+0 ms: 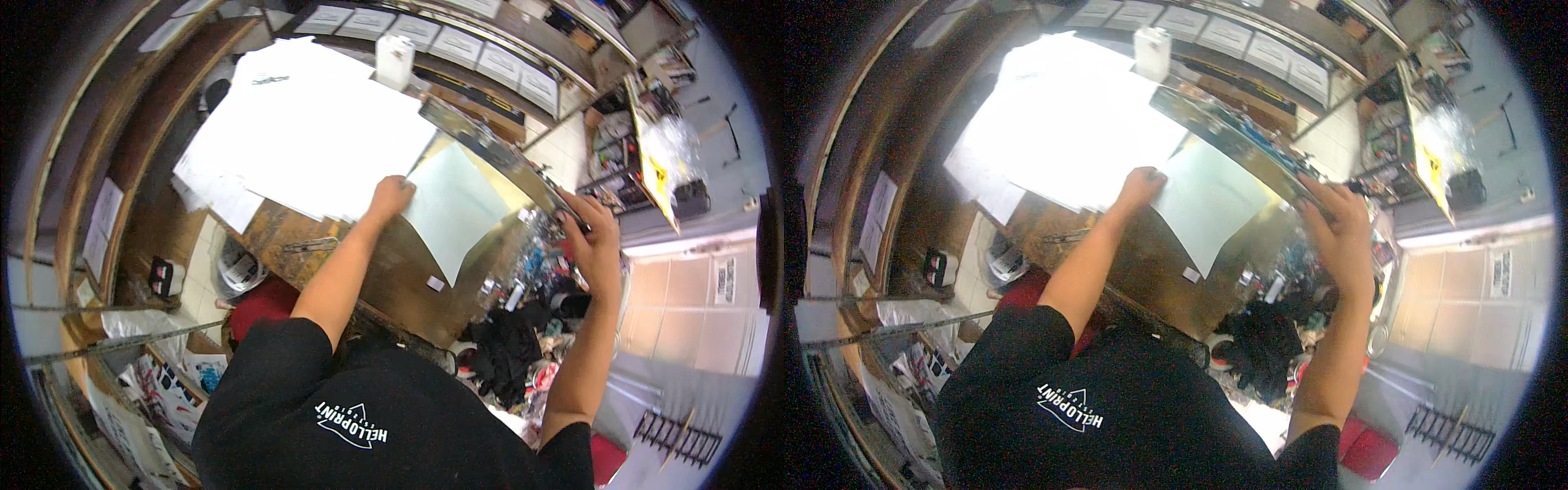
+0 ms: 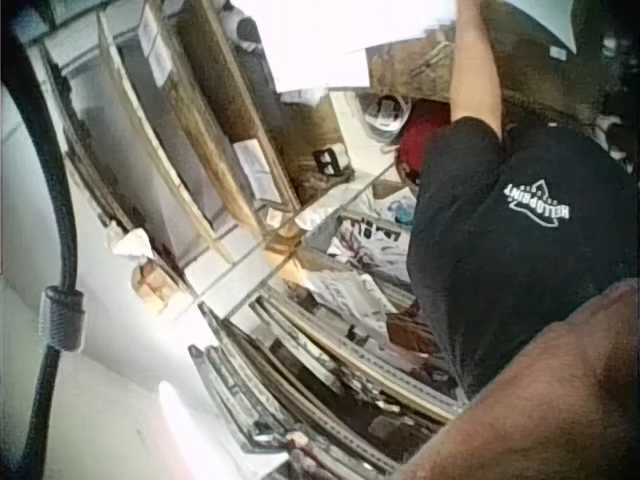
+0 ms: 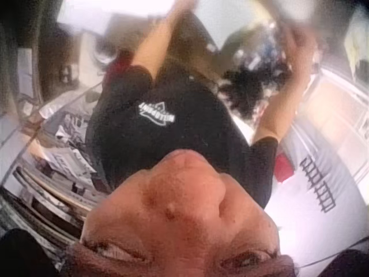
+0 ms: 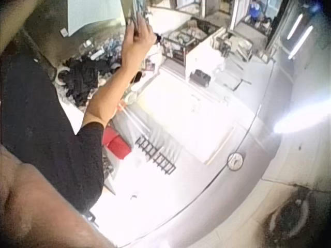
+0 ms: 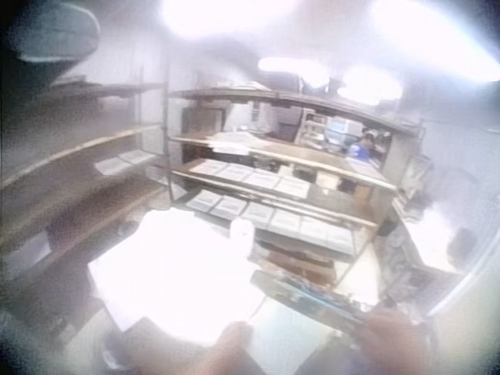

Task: The person aligns a screen printing frame over a sheet of paper on a workbench and applies strips of tape from a roll to the edges of the frame.

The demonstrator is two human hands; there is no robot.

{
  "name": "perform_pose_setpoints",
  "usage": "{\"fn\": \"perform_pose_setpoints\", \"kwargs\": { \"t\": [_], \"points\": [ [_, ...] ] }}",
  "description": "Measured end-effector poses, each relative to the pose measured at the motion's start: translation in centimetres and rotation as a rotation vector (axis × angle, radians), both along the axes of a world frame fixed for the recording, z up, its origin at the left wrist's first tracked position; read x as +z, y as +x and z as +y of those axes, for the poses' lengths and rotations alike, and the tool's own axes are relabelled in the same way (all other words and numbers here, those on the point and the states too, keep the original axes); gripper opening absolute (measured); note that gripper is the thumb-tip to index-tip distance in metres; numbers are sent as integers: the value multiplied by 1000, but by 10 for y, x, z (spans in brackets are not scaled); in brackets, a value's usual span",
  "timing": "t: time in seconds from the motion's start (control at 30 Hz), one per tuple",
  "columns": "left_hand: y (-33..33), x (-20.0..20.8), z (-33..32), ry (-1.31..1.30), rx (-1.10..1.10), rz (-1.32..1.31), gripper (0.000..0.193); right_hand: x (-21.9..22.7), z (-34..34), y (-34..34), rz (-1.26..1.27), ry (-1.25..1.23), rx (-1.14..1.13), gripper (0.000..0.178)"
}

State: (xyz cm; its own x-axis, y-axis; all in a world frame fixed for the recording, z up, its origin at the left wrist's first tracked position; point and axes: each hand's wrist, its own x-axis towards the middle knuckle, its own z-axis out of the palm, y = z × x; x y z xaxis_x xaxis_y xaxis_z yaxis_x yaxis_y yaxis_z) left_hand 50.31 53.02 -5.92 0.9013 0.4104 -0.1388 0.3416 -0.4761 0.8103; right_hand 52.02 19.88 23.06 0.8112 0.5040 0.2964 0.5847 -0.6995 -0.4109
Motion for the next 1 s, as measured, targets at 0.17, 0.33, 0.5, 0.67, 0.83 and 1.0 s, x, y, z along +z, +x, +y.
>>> {"fn": "perform_pose_setpoints", "kwargs": {
  "t": [0.17,0.33,0.5,0.67,0.83,1.0],
  "points": [
    [2,-18,179,-73,43,201,50,-2,9,-2,17,-14,46,35],
    [-18,-39,297,-4,1,378,61,-2,11,-3,26,39,30,37],
    [-15,-62,309,323,214,551,58,-5,11,-9,121,-16,-26,41],
    [-4,-53,301,709,245,148,62,0,21,-7,159,13,-51,41],
    [31,-64,305,839,235,335,69,8,29,-1,219,11,-87,42],
    [29,-79,327,881,299,197,57,10,30,-1,189,14,-62,39]
  ]
}}
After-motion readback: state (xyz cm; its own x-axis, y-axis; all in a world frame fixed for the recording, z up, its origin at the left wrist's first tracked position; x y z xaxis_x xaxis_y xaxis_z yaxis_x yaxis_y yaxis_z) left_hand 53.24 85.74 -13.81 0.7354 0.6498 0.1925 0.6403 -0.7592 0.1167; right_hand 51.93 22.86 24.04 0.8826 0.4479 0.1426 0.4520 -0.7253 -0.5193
